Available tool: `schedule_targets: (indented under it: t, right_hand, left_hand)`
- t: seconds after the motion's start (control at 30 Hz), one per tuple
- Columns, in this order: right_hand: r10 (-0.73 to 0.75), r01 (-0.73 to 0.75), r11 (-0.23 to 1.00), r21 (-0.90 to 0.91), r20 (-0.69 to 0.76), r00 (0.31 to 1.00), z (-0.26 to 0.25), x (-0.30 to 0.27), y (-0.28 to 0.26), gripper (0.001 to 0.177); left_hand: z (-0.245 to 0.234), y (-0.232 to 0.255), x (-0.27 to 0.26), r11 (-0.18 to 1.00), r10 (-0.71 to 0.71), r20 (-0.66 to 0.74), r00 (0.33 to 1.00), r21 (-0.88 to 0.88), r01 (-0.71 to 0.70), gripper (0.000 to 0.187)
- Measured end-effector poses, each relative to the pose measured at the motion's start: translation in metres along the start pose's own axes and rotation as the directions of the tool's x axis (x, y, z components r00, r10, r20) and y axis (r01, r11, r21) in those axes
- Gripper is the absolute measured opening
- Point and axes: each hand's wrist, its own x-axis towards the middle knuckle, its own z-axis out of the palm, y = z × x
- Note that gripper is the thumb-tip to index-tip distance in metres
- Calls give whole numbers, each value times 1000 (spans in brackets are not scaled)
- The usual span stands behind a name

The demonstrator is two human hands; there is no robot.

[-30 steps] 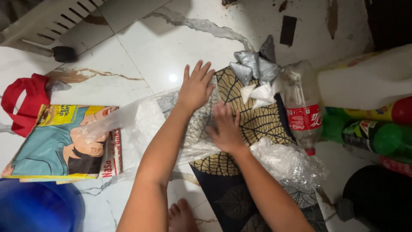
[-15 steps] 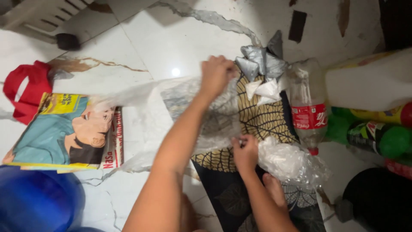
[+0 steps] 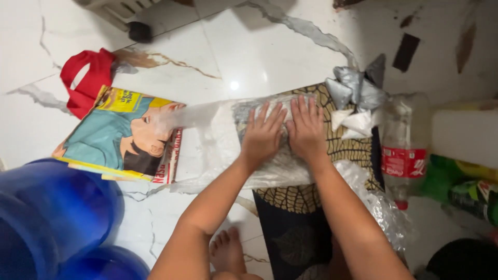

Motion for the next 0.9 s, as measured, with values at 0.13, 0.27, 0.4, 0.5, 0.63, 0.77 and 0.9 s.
schedule_targets:
  t: [0.13,0.27,0.4,0.5,0.63,0.77,0.9]
  right_hand:
    - [-14,33,990,-139,133,991,2,6,-2,61]
    - [-5,34,983,-178,159,987,2,4,0,65]
    - [7,25,983,-184,170,985,3,5,-4,66]
    - [16,24,979,-204,191,982,6,5,-3,67]
    - [45,6,975,-221,226,973,8,2,-1,69]
    - [54,-9,982,-187,239,969,7,5,-1,68]
    - [40,-3,991,-135,271,962,3,1,3,67]
  left_hand:
    - [-19,-48,2,963,-216,111,970,191,192,59]
    - [-40,-109,-33,842,-414,-64,908,351,409,67]
    - [-69,-125,-61,812,-455,-43,889,389,434,69]
    - [-86,-135,-71,862,-449,-80,890,226,454,67]
    - [-100,-147,-78,937,-347,-129,929,2,351,58]
    - [-105,-171,-94,916,-351,-106,930,-245,317,57]
    - [-129,-131,-105,890,-349,-117,930,-353,289,58]
